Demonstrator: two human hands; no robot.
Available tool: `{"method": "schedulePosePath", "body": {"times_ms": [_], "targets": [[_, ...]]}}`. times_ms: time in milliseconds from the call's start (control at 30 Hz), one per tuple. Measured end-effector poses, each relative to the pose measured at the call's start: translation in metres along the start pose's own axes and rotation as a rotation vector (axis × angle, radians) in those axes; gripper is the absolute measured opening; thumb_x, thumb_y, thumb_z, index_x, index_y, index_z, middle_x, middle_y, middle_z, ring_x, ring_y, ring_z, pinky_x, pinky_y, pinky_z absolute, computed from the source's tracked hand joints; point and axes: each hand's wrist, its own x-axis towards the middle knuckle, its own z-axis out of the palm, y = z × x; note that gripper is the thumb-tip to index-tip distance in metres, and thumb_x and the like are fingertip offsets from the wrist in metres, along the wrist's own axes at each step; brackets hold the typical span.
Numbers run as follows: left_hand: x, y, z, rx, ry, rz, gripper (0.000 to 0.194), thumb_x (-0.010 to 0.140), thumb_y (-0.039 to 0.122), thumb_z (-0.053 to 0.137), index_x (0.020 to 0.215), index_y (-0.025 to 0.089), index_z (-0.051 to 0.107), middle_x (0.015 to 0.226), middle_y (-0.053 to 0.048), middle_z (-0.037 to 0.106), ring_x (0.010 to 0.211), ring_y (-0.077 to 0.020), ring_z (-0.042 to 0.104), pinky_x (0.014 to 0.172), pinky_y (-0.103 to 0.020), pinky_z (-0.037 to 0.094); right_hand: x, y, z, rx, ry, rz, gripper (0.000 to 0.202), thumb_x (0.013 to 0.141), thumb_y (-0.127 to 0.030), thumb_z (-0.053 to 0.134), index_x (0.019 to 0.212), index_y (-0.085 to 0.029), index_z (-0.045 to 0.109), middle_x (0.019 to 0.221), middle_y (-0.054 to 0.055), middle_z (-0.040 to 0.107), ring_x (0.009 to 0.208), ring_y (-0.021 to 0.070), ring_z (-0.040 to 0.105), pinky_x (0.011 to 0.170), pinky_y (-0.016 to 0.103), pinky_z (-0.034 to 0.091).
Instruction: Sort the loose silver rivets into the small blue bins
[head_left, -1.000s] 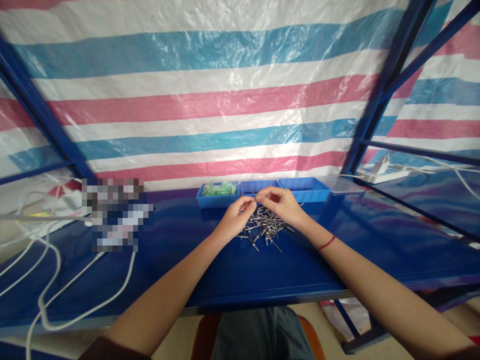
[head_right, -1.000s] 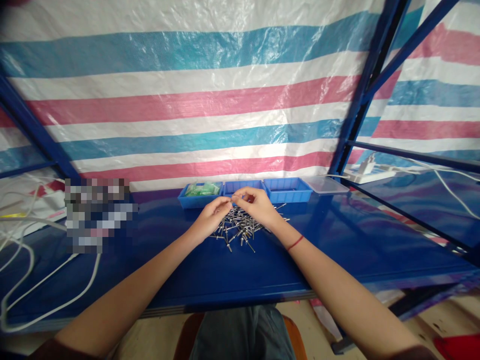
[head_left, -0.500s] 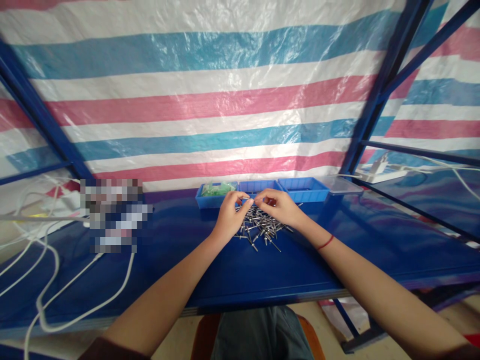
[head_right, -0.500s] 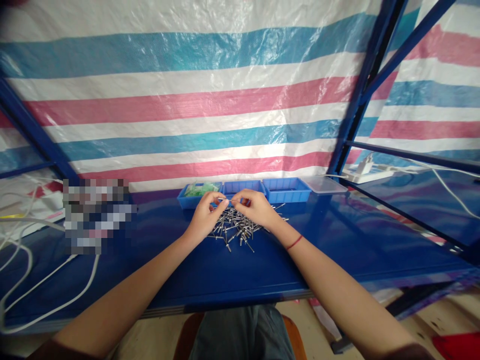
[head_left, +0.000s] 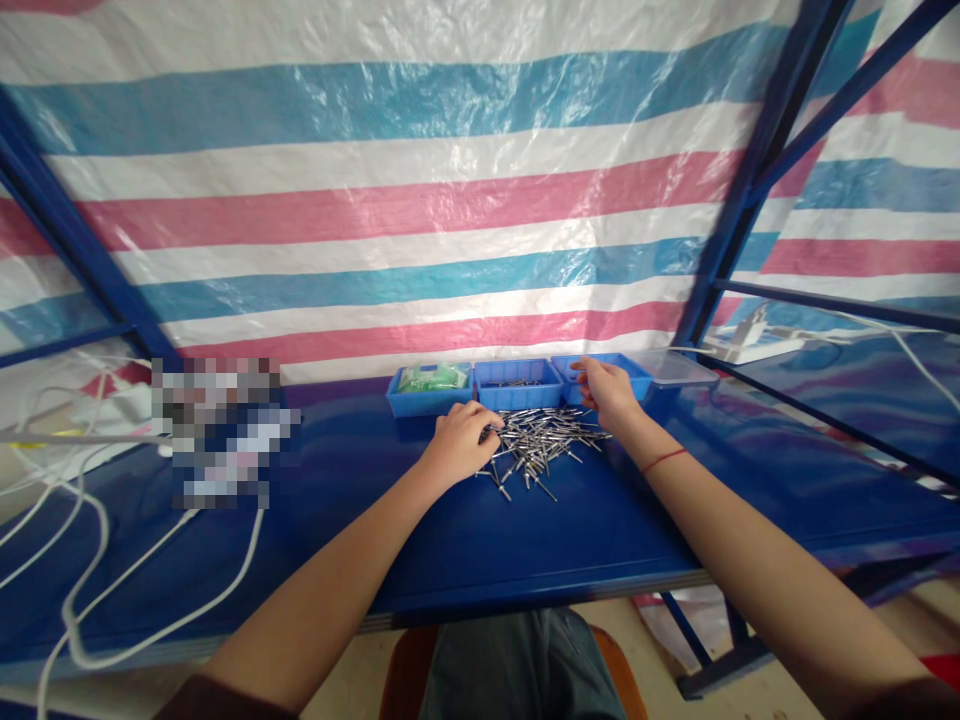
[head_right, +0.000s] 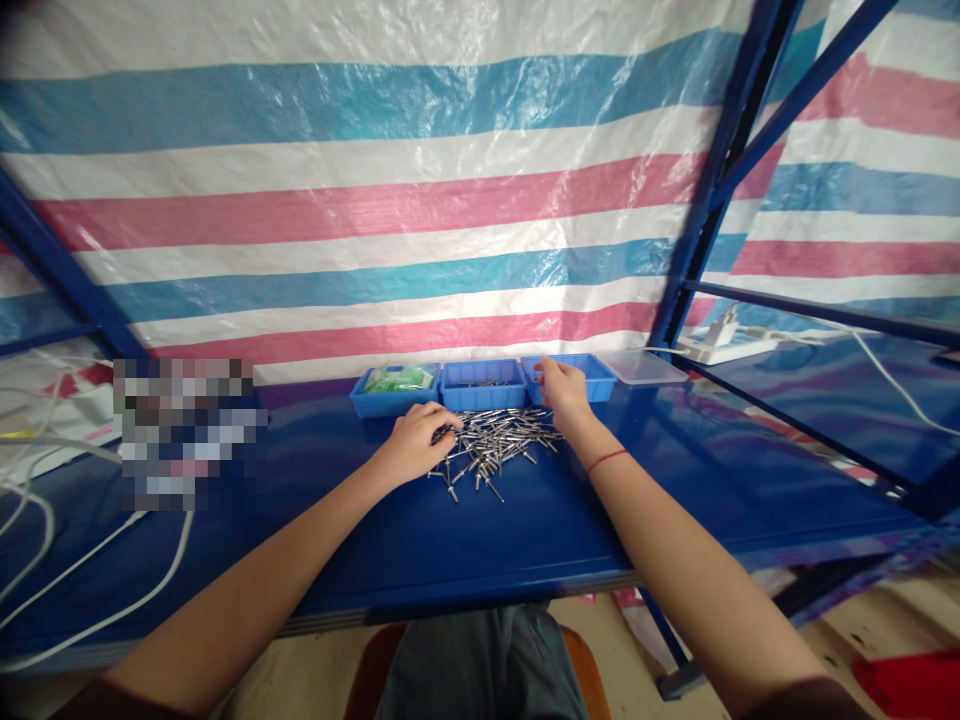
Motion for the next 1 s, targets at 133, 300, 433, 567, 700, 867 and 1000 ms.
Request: {"method": "schedulePosePath", "body": {"times_ms": [133, 300, 433, 567, 700, 867, 1000], "targets": [[0.000, 0.001, -0.002, 0.081, -0.040, -0.035, 0.020, 0.083, 0.030, 0.050, 0.093, 0.026, 0.067, 0.106, -0.003, 0.061, 0.102, -0.0231, 0.050, 0.084, -0.041, 0.039, -0.009, 0.001, 0.010, -0.148, -0.171, -0.122, 0.020, 0.073, -0.033, 0.053, 0.071, -0.014, 0.060, 0.056, -0.002, 0.043, 0.042, 0.0063, 0.032, 0.038, 0.023, 0.022], [0.001, 0.000, -0.003, 0.109, -0.053, -0.075, 0.023, 0.087, 0.035, 0.046, 0.089, 0.026, 0.067, 0.103, -0.003, 0.060, 0.100, -0.0229, 0.050, 0.081, -0.040, 0.038, -0.021, 0.004, 0.019, -0.508, -0.416, -0.427, 0.030, 0.078, -0.037, 0.048, 0.063, -0.014, 0.060, 0.053, -0.001, 0.047, 0.052, 0.0104, 0.042, 0.051, 0.025, 0.033], [0.000, 0.000, -0.002, 0.124, -0.029, -0.057, 0.024, 0.089, 0.033, 0.042, 0.090, 0.024, 0.064, 0.103, -0.004, 0.059, 0.099, -0.0224, 0.050, 0.081, -0.039, 0.038, -0.029, 0.007, 0.021, -0.678, -0.650, -0.609, 0.023, 0.078, -0.029, 0.049, 0.067, -0.014, 0.063, 0.060, 0.000, 0.057, 0.057, 0.0113, 0.047, 0.057, 0.025, 0.037], [0.002, -0.001, 0.001, 0.061, 0.059, -0.087, 0.025, 0.091, 0.032, 0.038, 0.091, 0.022, 0.061, 0.101, -0.005, 0.058, 0.098, -0.0221, 0.051, 0.080, -0.037, 0.039, -0.033, 0.013, 0.024, -0.675, -0.779, -0.645, 0.018, 0.075, -0.026, 0.056, 0.083, -0.014, 0.067, 0.072, 0.003, 0.064, 0.060, 0.0114, 0.053, 0.060, 0.025, 0.041], [0.005, -0.002, 0.003, -0.073, 0.194, -0.066, 0.022, 0.091, 0.028, 0.037, 0.088, 0.020, 0.058, 0.096, -0.005, 0.059, 0.095, -0.0194, 0.054, 0.083, -0.034, 0.041, -0.035, 0.017, 0.028, -0.600, -0.797, -0.667, 0.022, 0.078, -0.033, 0.057, 0.085, -0.014, 0.068, 0.076, 0.004, 0.067, 0.065, 0.0128, 0.056, 0.062, 0.027, 0.044], [0.007, 0.002, -0.001, -0.353, 0.293, -0.032, 0.018, 0.088, 0.031, 0.044, 0.087, 0.018, 0.057, 0.087, -0.003, 0.063, 0.082, -0.0150, 0.057, 0.076, -0.027, 0.044, -0.039, 0.013, 0.031, -0.411, -0.798, -0.568, 0.033, 0.079, -0.044, 0.057, 0.086, -0.015, 0.069, 0.082, 0.006, 0.068, 0.068, 0.0141, 0.057, 0.062, 0.027, 0.045], [0.007, 0.007, -0.001, -0.524, 0.312, -0.059, 0.018, 0.083, 0.033, 0.053, 0.090, 0.018, 0.059, 0.085, -0.001, 0.065, 0.076, -0.0132, 0.059, 0.066, -0.023, 0.044, -0.045, 0.008, 0.033, -0.285, -0.859, -0.411, 0.036, 0.075, -0.049, 0.060, 0.087, -0.016, 0.069, 0.079, 0.004, 0.066, 0.056, 0.0096, 0.050, 0.053, 0.024, 0.044]]}}
